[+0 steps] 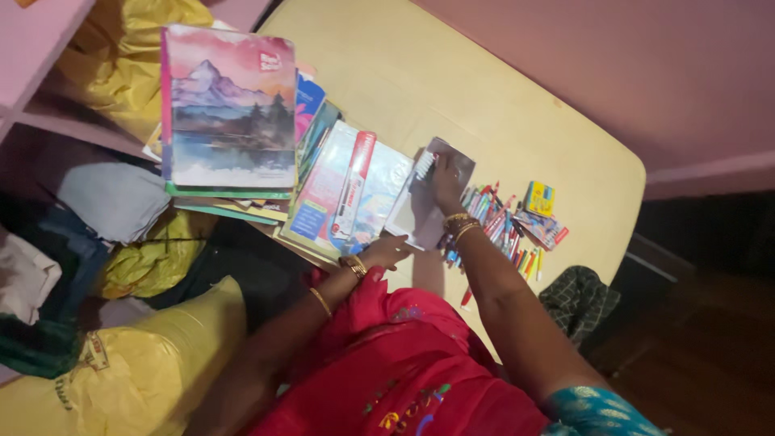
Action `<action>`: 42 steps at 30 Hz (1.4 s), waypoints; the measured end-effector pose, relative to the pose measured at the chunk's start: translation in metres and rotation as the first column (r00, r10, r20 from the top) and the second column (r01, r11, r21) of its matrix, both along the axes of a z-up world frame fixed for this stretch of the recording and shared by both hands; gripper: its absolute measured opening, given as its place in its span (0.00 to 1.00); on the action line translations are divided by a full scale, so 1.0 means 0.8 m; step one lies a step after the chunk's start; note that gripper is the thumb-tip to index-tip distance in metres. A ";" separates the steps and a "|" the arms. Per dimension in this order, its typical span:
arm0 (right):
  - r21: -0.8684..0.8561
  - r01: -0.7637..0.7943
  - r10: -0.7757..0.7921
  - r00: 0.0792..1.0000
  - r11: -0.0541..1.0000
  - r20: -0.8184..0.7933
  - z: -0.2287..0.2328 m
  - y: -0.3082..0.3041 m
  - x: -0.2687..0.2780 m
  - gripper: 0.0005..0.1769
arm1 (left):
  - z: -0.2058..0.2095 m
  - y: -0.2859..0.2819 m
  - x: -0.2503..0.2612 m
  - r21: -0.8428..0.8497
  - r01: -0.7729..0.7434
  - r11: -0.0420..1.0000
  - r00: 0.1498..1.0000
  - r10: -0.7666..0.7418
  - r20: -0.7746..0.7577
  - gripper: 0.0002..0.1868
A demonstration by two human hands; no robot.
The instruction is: The person stacks books and notebooks on a table, unpacks stationery boxes, and sorts pens, pencils, and crayons by hand.
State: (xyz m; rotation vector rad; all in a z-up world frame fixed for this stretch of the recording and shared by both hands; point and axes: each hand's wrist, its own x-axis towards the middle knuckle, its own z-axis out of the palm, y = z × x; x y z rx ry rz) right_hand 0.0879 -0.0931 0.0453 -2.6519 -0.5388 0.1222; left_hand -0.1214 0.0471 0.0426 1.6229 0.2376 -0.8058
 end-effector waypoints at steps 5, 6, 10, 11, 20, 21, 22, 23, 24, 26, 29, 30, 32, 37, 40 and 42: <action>-0.156 0.169 -0.190 0.973 0.973 -0.128 0.046 0.046 -0.046 0.49 | -0.016 0.009 0.007 0.026 0.146 0.989 0.988 -0.147 0.039 0.33; -0.158 0.171 -0.192 0.973 0.973 -0.128 0.055 0.051 -0.052 0.49 | -0.017 0.011 0.013 0.025 0.148 0.989 0.988 -0.149 0.039 0.33; -0.185 0.246 -0.243 0.969 0.952 0.036 0.050 0.061 -0.049 0.44 | -0.015 0.023 0.026 0.482 0.212 0.850 0.246 -0.524 0.816 0.36; -0.234 0.245 -0.219 0.967 0.941 0.133 0.041 0.059 -0.046 0.37 | -0.014 0.026 0.024 0.352 0.313 0.882 0.484 -0.467 0.740 0.32; -0.138 0.159 -0.160 0.987 0.978 0.007 -0.023 0.039 -0.038 0.08 | 0.005 0.046 0.022 -0.258 0.162 0.953 0.986 -0.165 0.010 0.18; -0.140 0.163 -0.164 0.987 0.977 0.007 -0.025 0.039 -0.041 0.08 | 0.009 0.046 0.023 -0.260 0.166 0.951 0.986 -0.169 0.010 0.18; -0.123 0.149 -0.151 0.989 0.981 -0.009 -0.027 0.042 -0.045 0.09 | 0.016 0.046 0.026 -0.195 0.146 0.970 0.980 -0.169 -0.106 0.18; -0.106 0.136 -0.139 0.990 0.985 -0.023 -0.028 0.042 -0.047 0.09 | 0.023 0.046 0.029 -0.127 0.136 0.982 0.962 -0.162 -0.219 0.17; -0.107 0.141 -0.144 0.989 0.984 -0.022 -0.026 0.038 -0.048 0.09 | 0.029 0.046 0.031 -0.129 0.141 0.982 0.962 -0.167 -0.217 0.17; -0.048 0.211 -0.217 0.951 0.976 -0.220 -0.023 0.032 -0.049 0.14 | 0.035 0.049 0.034 -0.132 0.087 0.987 0.974 -0.112 -0.197 0.17; -0.032 0.262 -0.259 0.916 0.965 -0.307 -0.017 0.020 -0.043 0.16 | 0.028 0.055 0.038 -0.147 0.060 0.987 0.979 -0.087 -0.184 0.16; -0.021 0.287 -0.274 0.889 0.958 -0.367 -0.016 0.013 -0.042 0.16 | 0.024 0.055 0.038 -0.224 -0.002 0.975 0.986 -0.036 -0.164 0.16; -0.008 0.327 -0.290 0.828 0.945 -0.481 -0.013 0.004 -0.041 0.17 | 0.020 0.056 0.044 -0.553 -0.140 0.821 0.988 0.080 -0.132 0.16; -0.082 0.244 -0.256 0.894 0.966 -0.368 -0.015 0.010 -0.051 0.19 | 0.055 0.058 0.047 -0.314 -0.227 0.922 0.965 0.170 -0.198 0.18; -0.032 0.197 -0.199 0.948 0.980 -0.250 -0.018 0.020 -0.055 0.16 | 0.087 0.058 0.051 -0.298 -0.228 0.927 0.963 0.170 -0.208 0.18; -0.007 0.135 -0.134 0.980 0.991 -0.144 -0.022 0.021 -0.064 0.11 | 0.099 0.059 0.047 -0.300 -0.216 0.929 0.967 0.162 -0.196 0.18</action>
